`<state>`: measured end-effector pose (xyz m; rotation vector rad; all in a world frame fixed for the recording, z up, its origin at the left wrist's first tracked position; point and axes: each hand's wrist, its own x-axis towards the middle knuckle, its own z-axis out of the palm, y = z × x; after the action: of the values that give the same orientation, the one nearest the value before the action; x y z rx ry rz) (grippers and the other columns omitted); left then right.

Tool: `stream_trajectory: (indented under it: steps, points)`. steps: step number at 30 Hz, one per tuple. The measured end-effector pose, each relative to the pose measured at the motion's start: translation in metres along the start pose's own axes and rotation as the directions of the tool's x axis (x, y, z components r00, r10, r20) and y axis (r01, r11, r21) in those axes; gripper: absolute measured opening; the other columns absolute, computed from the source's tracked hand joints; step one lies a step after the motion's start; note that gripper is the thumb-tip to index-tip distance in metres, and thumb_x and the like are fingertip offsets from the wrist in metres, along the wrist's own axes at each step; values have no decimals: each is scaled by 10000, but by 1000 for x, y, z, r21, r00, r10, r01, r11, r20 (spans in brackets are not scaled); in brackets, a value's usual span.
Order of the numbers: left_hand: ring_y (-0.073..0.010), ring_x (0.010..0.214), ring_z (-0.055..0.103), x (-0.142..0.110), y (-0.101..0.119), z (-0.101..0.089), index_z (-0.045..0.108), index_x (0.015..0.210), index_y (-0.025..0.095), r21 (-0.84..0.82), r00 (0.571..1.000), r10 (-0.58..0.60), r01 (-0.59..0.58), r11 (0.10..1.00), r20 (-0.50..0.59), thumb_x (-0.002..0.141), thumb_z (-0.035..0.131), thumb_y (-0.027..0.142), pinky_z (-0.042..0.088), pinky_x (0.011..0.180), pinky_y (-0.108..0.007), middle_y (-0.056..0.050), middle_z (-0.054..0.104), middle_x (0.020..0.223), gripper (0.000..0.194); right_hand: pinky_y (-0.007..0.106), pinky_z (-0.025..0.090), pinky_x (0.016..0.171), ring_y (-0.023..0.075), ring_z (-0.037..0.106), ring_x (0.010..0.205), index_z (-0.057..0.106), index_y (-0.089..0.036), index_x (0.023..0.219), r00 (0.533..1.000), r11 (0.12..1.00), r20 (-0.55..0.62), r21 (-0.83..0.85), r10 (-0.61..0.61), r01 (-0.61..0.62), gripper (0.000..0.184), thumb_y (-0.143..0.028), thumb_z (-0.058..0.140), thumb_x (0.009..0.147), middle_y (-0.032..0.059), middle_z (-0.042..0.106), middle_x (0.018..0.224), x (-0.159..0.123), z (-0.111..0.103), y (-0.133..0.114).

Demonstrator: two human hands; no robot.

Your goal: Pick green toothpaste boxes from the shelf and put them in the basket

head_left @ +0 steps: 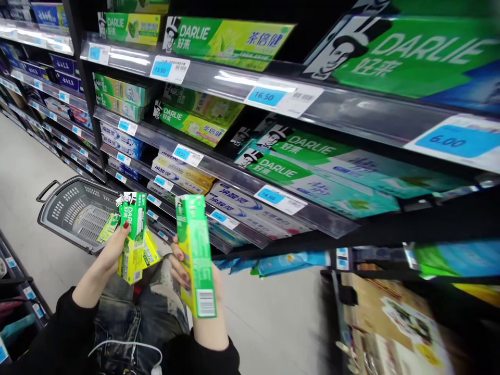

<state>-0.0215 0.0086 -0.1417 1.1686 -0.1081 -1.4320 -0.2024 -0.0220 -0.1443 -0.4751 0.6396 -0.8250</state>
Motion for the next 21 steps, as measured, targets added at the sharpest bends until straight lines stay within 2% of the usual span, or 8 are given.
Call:
stream_trajectory:
  steps: [3,5,8,10,13,15,18,21]
  points:
    - [-233,828,687,-1,4,1,609,1084,90,-47,999,-32,31,998,-31,855,610,328,548,795,-369,-126,700,1005,330,178,7,240,25,88,333,580,-177,929,996,994,87,107,-34,25,339,-433,557,708,-59,344,612,6,-6,5]
    - [-231,829,689,-3,5,1,610,1087,93,-70,997,-72,69,995,-35,877,579,309,547,817,-380,-124,700,1006,303,177,-29,247,26,45,344,571,-185,906,994,991,73,111,-85,76,305,-423,561,714,-67,304,608,8,-5,5]
    - [-229,842,691,-4,7,-2,631,1042,98,-115,994,-99,93,989,-43,885,564,325,531,877,-389,-113,709,955,283,169,224,293,42,258,383,561,-183,952,985,986,-33,-10,-168,168,369,-493,548,753,-29,429,672,7,1,2]
    - [-253,930,676,-5,8,-5,655,978,104,-156,996,-88,84,984,-24,791,678,397,512,927,-388,-106,714,926,348,225,426,461,95,476,533,545,-178,997,932,932,-190,-256,-309,257,432,-539,559,759,26,555,792,4,5,-2]
    - [-312,1051,628,-7,9,-7,684,878,128,-167,996,-49,60,984,71,460,851,518,496,960,-405,-96,718,901,595,320,494,723,192,607,827,518,-172,1111,762,661,-276,-707,-585,252,518,-543,584,756,95,631,1023,-1,9,-8]
    - [-327,1070,615,-8,9,-7,695,827,143,-145,988,2,20,989,152,386,848,568,486,971,-418,-90,719,880,632,382,477,807,246,612,937,499,-162,1197,711,459,-229,-876,-665,147,572,-558,527,786,129,625,1114,-4,11,-12]
    - [-325,1082,609,-8,8,-9,708,824,150,-107,970,47,-22,994,237,440,819,599,475,983,-424,-89,718,885,601,429,468,793,297,614,945,491,-117,1259,707,251,-184,-968,-682,-11,622,-557,427,824,175,632,1109,-6,17,-15]
    - [-318,1066,617,-6,3,-12,713,851,147,-68,948,42,-22,997,316,449,817,590,481,971,-417,-88,717,916,607,411,473,789,293,613,973,478,-90,1300,779,159,-110,-987,-617,-13,602,-481,365,857,178,625,1145,-6,25,-15]
